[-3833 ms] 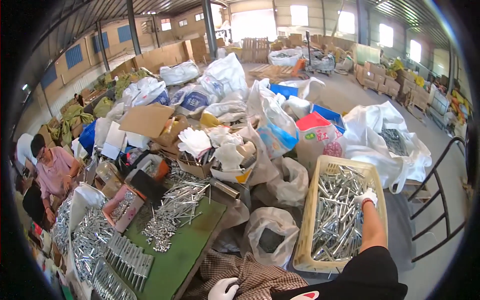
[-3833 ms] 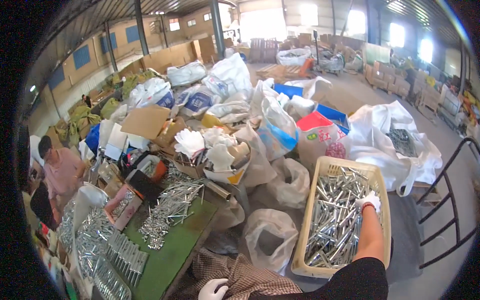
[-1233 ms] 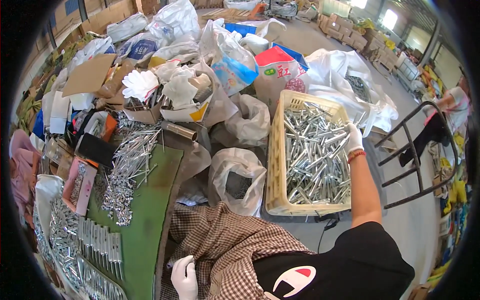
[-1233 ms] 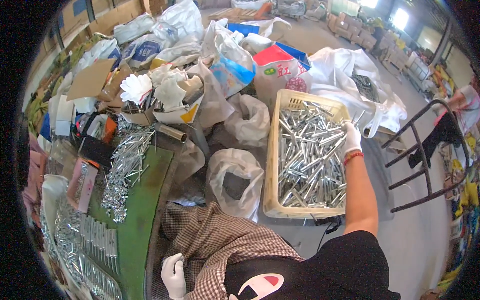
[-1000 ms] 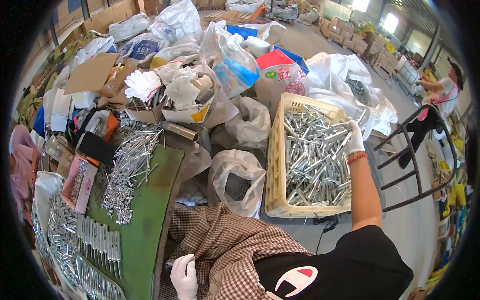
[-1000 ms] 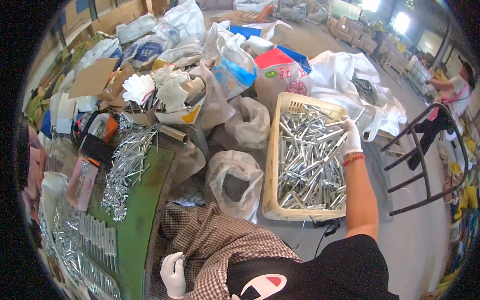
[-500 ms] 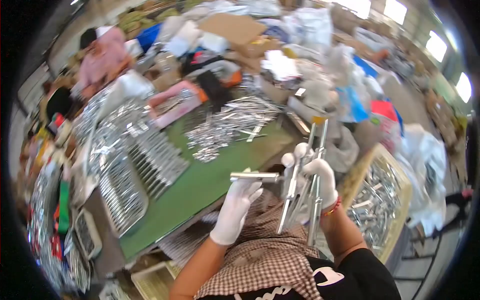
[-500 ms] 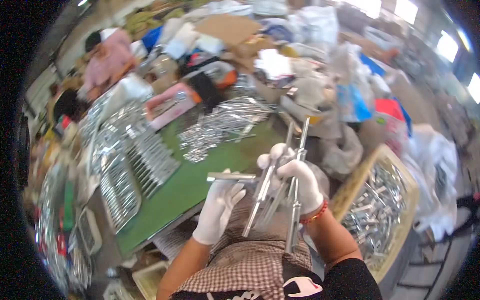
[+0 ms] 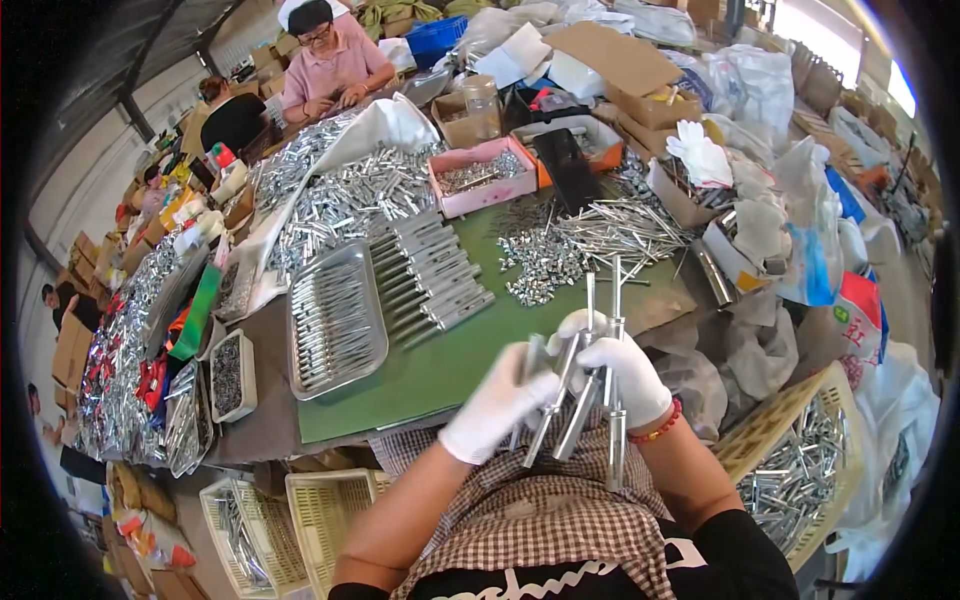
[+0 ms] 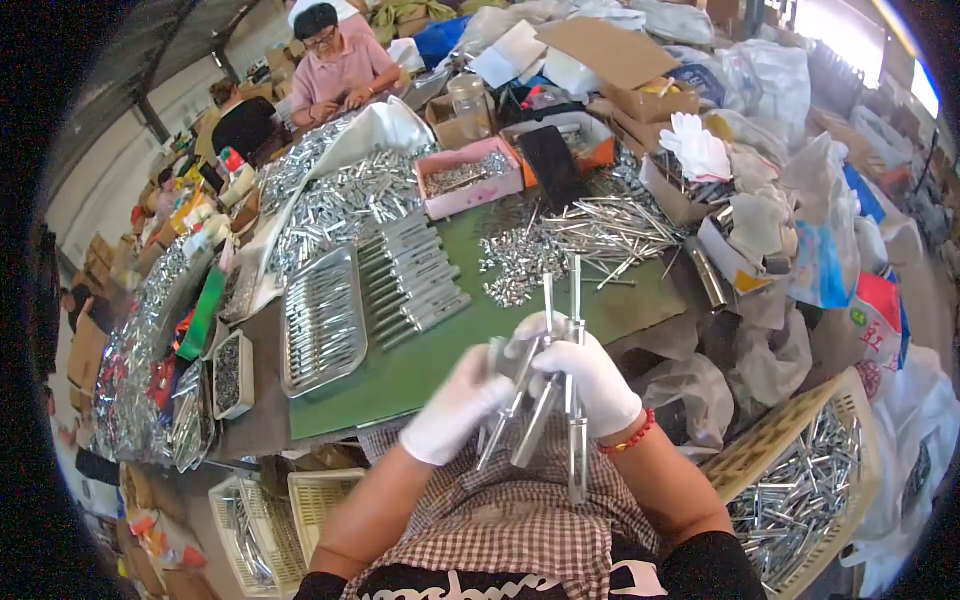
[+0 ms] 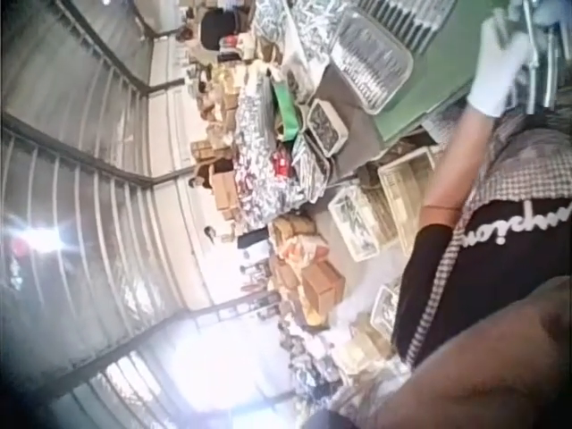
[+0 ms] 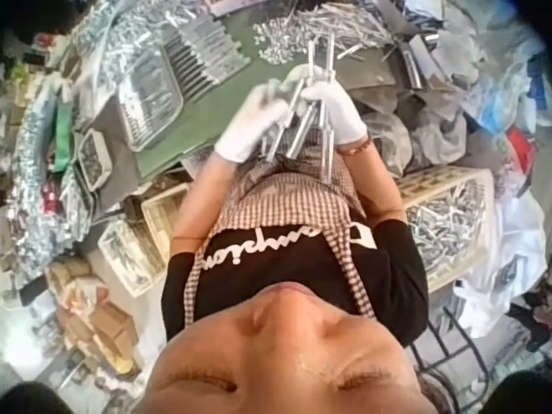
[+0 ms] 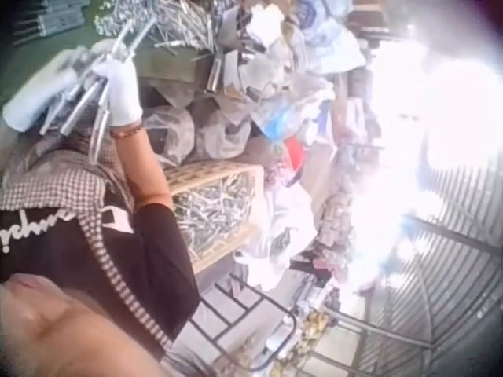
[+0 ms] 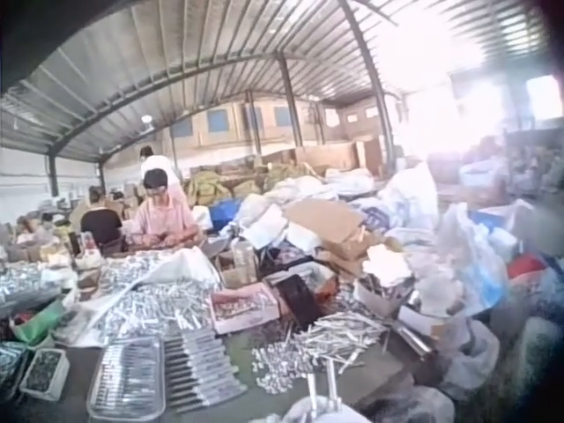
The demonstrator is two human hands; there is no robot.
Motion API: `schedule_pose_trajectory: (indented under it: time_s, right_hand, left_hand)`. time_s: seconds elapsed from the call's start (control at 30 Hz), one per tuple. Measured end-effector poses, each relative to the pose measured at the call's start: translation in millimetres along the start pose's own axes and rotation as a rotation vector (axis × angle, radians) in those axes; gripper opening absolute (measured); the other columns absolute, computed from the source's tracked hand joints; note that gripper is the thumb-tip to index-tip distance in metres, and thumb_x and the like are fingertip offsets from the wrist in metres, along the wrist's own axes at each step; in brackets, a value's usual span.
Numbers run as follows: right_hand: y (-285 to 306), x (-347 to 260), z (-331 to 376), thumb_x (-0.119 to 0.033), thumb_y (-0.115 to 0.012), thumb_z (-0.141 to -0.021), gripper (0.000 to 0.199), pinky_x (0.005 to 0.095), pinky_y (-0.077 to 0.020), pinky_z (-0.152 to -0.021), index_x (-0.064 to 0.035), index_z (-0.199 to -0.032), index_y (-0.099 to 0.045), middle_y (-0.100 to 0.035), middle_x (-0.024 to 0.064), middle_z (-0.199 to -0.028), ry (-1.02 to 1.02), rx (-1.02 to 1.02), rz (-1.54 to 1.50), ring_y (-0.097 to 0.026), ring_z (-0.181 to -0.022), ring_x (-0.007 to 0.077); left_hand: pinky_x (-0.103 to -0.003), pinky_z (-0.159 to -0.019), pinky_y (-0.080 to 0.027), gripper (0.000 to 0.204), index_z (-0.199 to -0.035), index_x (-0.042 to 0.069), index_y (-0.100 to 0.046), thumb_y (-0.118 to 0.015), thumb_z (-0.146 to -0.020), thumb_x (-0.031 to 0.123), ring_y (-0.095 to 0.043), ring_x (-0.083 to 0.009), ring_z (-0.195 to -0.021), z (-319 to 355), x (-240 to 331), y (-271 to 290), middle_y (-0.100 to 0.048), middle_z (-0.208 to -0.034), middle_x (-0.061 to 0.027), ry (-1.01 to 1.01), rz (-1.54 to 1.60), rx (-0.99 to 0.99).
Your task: Manually assemble metal pins and cylindrical parts into complex industrial components.
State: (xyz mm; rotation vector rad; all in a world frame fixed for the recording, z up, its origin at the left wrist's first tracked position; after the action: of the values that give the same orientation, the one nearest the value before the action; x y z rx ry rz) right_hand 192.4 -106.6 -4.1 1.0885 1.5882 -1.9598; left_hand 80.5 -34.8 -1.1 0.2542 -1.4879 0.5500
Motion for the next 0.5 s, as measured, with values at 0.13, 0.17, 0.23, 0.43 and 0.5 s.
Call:
schedule_pose_trajectory:
  time_s: [0.13, 0.17, 0.23, 0.43, 0.5]
  right_hand:
    - [4.4, -17.2, 7.1, -0.006, -0.052, -0.076, 0.045, 0.023, -0.0488, -0.058, 0.0021, -0.121, -0.052, -0.062, 0.0155, -0.109, 0.029, 0.122, 0.138, -0.059, -0.066, 0.013]
    - [12.0, -22.3, 12.7, -0.005, -0.052, -0.076, 0.048, 0.0229, -0.0486, -0.057, 0.0026, -0.123, -0.05, -0.061, 0.0165, -0.112, 0.007, 0.148, 0.084, -0.059, -0.068, 0.0129]
    - [32.1, -25.3, 17.9, -0.004, -0.05, -0.079, 0.047, 0.0247, -0.0491, -0.056, 0.0, -0.125, -0.047, -0.061, 0.0124, -0.107, 0.038, 0.194, 0.0, -0.059, -0.069, 0.0124]
    - [61.6, -21.6, 31.2, -0.009, -0.051, -0.087, 0.03, 0.0254, -0.0504, -0.055, -0.0059, -0.117, -0.049, -0.058, 0.0038, -0.092, 0.216, 0.425, -0.409, -0.057, -0.066, 0.0124]
    - [59.1, -15.9, 38.7, -0.013, -0.053, -0.089, 0.028, 0.0227, -0.0489, -0.055, -0.0061, -0.116, -0.051, -0.058, 0.0024, -0.09, 0.172, 0.483, -0.369, -0.057, -0.067, 0.0111]
  left_hand:
    - [-0.024, -0.059, -0.049, 0.037, -0.118, 0.0, -0.044, -0.058, -0.091, 0.021, -0.056, -0.0106, -0.07, -10.1, -24.1, -22.4, -0.054, -0.09, -0.0057, 0.1, 0.084, -0.131]
    - [-0.024, -0.061, -0.049, 0.034, -0.117, 0.001, -0.044, -0.057, -0.091, 0.018, -0.056, -0.011, -0.068, -8.2, -25.6, -31.9, -0.054, -0.087, -0.0058, 0.23, 0.185, -0.187]
    - [-0.027, -0.065, -0.049, 0.027, -0.111, 0.002, -0.044, -0.056, -0.089, 0.012, -0.055, -0.0122, -0.066, -5.4, -25.4, -46.3, -0.054, -0.083, -0.0054, 0.24, 0.327, -0.211]
    - [-0.026, -0.073, -0.05, 0.055, -0.128, 0.002, -0.043, -0.069, -0.08, 0.0, -0.058, -0.0112, -0.077, -5.6, -20.9, -66.6, -0.056, -0.091, -0.0025, -0.227, 0.109, -0.062]
    - [-0.026, -0.08, -0.05, 0.056, -0.126, 0.001, -0.047, -0.073, -0.077, 0.0, -0.059, -0.0103, -0.085, -6.4, -17.3, -67.7, -0.059, -0.095, -0.0029, -0.152, 0.125, -0.063]
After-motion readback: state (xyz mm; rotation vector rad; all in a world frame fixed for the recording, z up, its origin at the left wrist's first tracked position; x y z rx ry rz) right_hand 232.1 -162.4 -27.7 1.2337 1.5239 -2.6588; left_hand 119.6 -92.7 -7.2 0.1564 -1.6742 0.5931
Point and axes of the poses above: each hand's wrist, its own z-axis away from the middle knuckle, its own y-axis out of the back of the hand, x = y × z, the point moved 7 cm from there along -z, towards the middle knuckle
